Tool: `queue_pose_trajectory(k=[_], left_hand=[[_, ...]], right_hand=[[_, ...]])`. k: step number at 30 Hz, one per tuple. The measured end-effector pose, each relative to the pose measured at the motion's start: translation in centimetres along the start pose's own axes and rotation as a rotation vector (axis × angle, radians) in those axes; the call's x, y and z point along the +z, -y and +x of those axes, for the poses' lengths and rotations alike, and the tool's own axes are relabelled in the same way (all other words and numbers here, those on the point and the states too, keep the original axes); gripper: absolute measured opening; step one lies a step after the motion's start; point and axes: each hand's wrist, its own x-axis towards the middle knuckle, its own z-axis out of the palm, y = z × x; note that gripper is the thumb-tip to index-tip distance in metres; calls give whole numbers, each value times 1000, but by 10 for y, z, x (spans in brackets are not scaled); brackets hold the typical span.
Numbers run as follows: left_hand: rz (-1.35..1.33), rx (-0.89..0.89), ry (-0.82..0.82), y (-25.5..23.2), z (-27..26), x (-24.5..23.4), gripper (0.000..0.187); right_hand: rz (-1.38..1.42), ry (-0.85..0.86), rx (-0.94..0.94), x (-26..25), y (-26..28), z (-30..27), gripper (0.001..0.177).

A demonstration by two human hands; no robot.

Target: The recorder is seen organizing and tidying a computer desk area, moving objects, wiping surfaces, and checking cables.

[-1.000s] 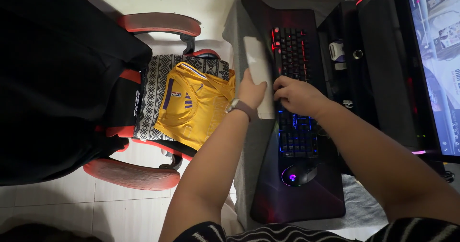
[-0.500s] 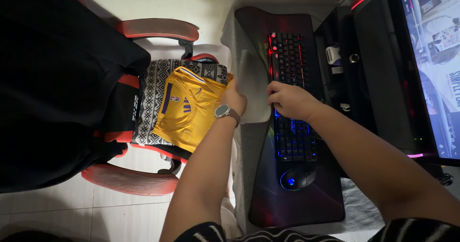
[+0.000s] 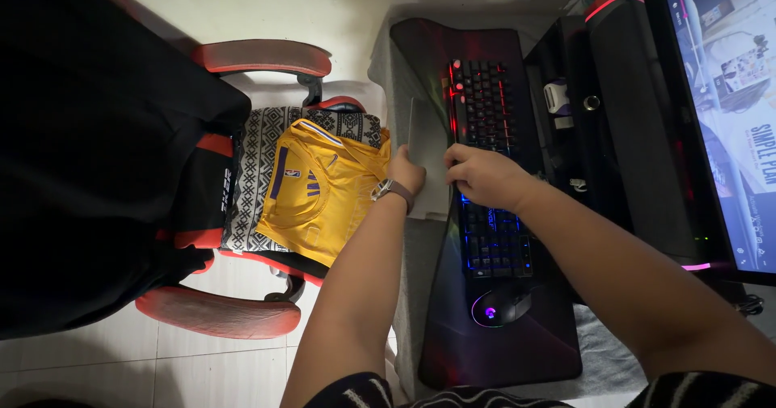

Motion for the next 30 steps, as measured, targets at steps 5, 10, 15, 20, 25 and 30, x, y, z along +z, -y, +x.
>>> queue_pose_trajectory(k=[5, 10, 15, 20, 25, 30], left_hand=[[-33, 2, -17, -14, -9, -9, 63], [53, -5, 41, -2, -7, 18, 67], [-52, -6, 144, 10, -25, 36, 52], [-153, 30, 181, 21, -15, 42, 53], [-15, 73, 227, 17, 6, 41, 70], [-9, 243, 343, 12, 0, 30, 51]], right_hand=[[13, -3, -8, 1, 0, 0, 13], [36, -44, -74, 7, -5, 3, 15], [24, -5, -14, 7, 0, 6, 15], [23, -6, -12, 9, 2, 9, 15], [16, 5, 16, 13, 3, 10, 16], [60, -67, -26, 16, 2, 9, 14]])
